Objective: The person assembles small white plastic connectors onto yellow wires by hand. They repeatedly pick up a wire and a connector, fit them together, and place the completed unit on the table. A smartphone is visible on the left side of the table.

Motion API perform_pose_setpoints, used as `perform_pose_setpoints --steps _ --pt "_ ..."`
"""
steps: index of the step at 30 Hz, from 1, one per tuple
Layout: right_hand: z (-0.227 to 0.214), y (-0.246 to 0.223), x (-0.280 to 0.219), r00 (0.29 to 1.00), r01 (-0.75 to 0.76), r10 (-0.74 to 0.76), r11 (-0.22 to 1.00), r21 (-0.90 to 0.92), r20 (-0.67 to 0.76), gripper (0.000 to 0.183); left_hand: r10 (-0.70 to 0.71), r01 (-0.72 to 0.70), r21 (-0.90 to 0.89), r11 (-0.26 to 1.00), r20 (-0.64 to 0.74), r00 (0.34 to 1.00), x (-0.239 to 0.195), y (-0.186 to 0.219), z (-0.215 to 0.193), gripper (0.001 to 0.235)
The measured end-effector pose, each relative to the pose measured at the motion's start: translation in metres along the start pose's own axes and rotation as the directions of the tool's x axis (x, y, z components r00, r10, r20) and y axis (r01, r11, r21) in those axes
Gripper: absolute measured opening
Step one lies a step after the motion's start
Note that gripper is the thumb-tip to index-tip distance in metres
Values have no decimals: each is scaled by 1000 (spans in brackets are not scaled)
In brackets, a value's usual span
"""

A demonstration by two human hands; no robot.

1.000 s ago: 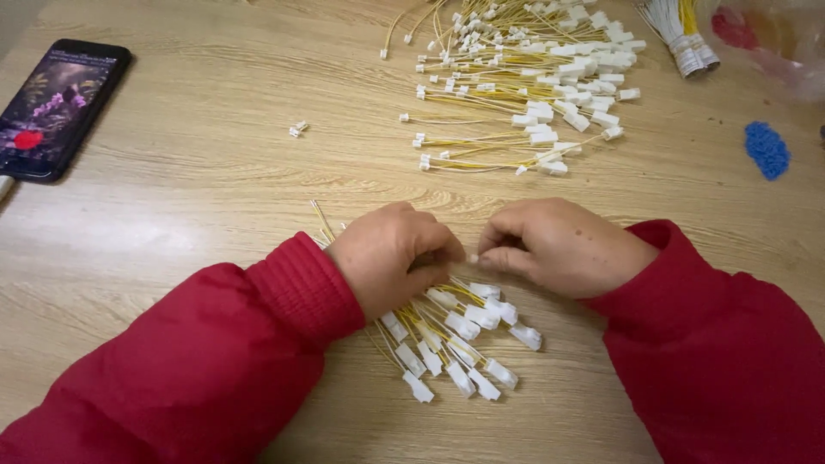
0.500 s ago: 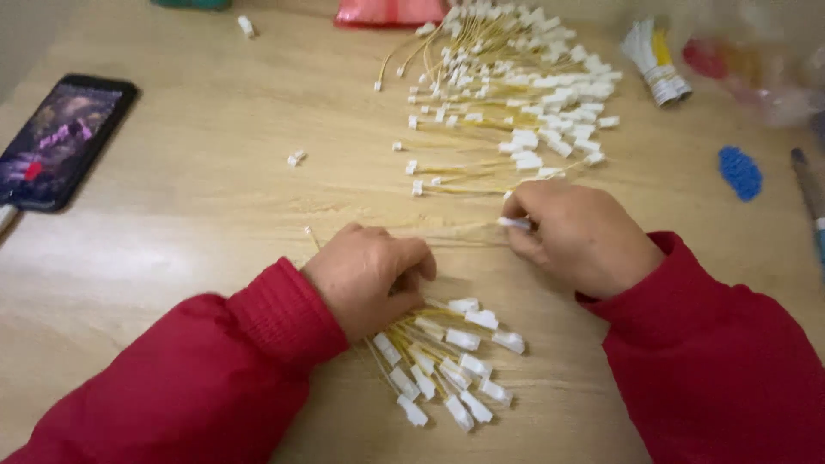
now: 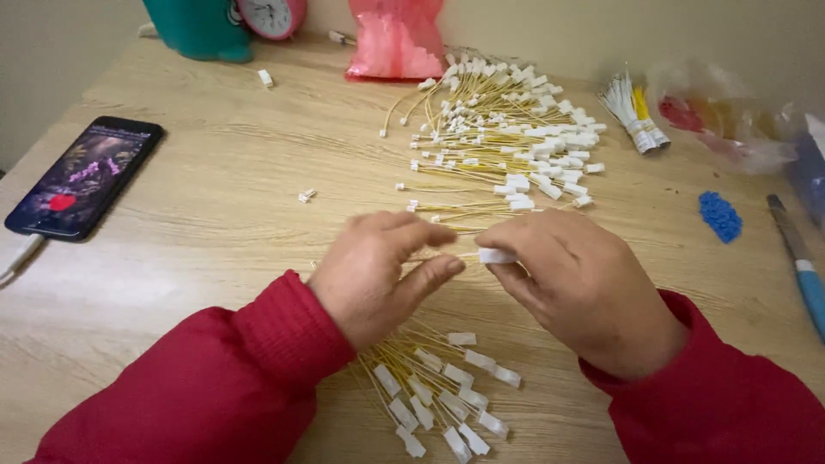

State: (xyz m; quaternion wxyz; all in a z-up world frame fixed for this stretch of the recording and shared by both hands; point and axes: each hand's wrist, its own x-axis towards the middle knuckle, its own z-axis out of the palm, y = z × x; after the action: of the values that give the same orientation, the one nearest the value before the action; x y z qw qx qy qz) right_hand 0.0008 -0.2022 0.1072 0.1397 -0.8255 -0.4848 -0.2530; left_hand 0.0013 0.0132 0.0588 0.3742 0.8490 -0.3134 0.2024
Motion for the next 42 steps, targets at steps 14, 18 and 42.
perform_pose_setpoints --steps 14,18,42 --pt "-13 10 -3 998 41 -39 998 -43 42 17 -568 638 -376 672 293 770 -2 -7 -10 11" --pt "-22 19 -5 998 -14 19 996 -83 55 19 -700 745 -422 516 294 651 -3 -21 -26 12" --pt "44 8 -9 785 -615 461 503 608 413 14 -579 595 -486 640 204 789 -17 1 15 14"
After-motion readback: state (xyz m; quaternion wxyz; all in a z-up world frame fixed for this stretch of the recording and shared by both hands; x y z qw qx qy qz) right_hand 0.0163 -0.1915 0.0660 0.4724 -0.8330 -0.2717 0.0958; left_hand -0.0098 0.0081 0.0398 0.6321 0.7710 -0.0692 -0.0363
